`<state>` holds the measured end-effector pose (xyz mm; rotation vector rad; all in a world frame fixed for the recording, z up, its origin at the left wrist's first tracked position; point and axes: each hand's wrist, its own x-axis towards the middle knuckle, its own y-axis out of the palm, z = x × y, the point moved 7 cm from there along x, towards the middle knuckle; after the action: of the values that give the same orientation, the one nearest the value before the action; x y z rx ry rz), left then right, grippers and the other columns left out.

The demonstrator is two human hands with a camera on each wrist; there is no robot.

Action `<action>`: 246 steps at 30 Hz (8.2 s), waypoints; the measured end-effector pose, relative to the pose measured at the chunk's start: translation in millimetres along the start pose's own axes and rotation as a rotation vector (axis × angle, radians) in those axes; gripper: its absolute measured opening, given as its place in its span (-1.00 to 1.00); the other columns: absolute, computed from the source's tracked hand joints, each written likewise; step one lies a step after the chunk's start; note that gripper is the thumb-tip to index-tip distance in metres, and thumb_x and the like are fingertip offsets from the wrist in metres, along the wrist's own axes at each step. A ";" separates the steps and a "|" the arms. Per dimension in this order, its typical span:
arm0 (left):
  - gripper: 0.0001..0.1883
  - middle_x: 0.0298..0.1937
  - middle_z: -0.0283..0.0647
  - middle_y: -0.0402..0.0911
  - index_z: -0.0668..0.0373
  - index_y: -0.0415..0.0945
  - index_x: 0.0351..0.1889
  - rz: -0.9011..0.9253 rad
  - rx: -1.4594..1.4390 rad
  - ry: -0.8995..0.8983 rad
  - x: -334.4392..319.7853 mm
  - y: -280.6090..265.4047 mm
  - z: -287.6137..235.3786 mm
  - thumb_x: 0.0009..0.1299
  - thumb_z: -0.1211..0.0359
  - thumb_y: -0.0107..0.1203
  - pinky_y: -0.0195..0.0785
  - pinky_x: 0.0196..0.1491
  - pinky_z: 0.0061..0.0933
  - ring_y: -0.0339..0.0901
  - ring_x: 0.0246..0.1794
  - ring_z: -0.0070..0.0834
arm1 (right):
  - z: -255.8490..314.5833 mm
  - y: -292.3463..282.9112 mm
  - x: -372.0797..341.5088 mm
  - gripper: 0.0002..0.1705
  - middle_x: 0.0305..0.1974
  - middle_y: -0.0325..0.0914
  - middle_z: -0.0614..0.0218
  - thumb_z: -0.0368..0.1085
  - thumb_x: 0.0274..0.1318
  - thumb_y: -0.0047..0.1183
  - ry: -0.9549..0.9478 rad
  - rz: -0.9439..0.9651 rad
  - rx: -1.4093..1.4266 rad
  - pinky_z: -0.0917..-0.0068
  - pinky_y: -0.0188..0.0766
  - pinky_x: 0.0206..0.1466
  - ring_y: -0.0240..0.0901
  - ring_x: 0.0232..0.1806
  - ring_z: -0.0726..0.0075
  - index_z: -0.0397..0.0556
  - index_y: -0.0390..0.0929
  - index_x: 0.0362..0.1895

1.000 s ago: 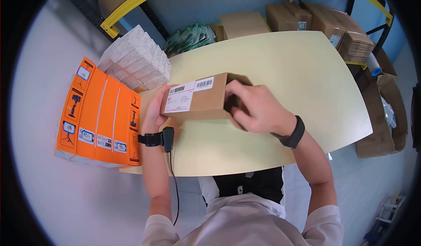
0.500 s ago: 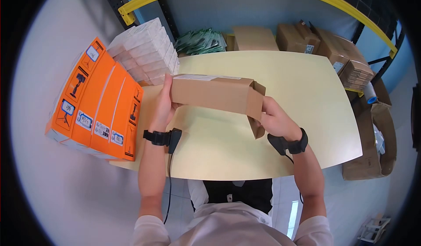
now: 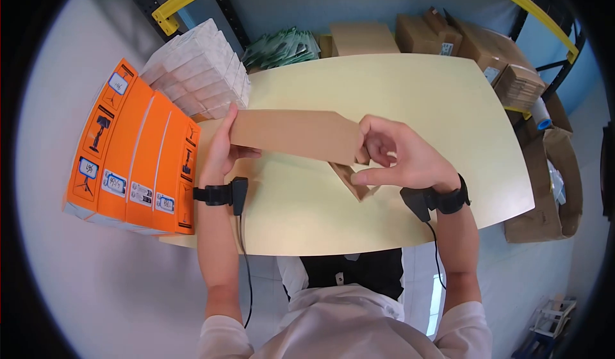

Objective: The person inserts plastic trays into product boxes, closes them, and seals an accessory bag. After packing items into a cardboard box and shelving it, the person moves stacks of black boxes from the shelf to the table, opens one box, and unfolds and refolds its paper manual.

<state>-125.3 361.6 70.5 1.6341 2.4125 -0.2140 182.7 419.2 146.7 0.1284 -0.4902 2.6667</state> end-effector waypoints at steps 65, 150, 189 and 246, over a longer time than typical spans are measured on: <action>-0.39 0.12 -0.18 0.55 0.27 0.41 0.18 0.153 -0.554 0.351 11.7 -9.0 -1.4 0.56 -0.09 -0.25 0.26 0.24 -0.37 0.47 0.16 -0.36 | 27.4 -2.5 -7.2 -0.55 -0.20 0.55 0.23 -0.28 -0.04 0.33 -0.482 -0.662 -0.200 0.37 0.53 -0.10 0.54 -0.14 0.24 -0.11 0.49 -0.05; -0.17 0.32 -0.16 0.40 -0.18 0.49 0.20 -0.384 1.022 1.435 -105.7 120.0 -57.6 -0.18 0.17 0.46 0.26 -0.05 -0.20 0.44 0.05 -0.13 | 17.8 51.5 11.0 -0.47 0.24 0.43 0.23 -0.22 -0.13 0.37 -0.549 -0.621 -0.900 0.29 0.56 -0.01 0.47 0.09 0.01 0.25 0.63 0.05; -0.37 0.07 0.06 0.39 0.09 0.49 0.20 -0.193 0.910 0.968 -64.2 203.4 -48.2 0.14 0.19 0.38 0.47 -0.04 -0.33 0.52 -0.06 -0.16 | -112.2 -40.0 24.2 -0.36 -0.03 0.51 0.22 0.01 0.19 0.21 -0.025 -0.903 0.952 0.49 0.41 -0.03 0.44 -0.01 0.46 -0.29 0.40 0.10; -0.40 0.37 -0.04 0.35 0.10 0.39 0.31 -0.818 1.186 -0.786 370.8 -107.4 -58.7 0.44 -0.04 -0.10 0.24 0.26 0.05 0.30 0.38 -0.09 | -72.8 -99.7 -68.7 -0.63 0.07 0.54 0.02 -0.53 0.08 0.12 0.355 -0.530 -0.440 0.21 0.47 0.10 0.50 0.05 -0.11 -0.14 0.55 0.03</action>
<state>-363.5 668.4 30.1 0.3439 2.0966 -2.1986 286.1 503.0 99.4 -0.3004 -0.7804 1.9582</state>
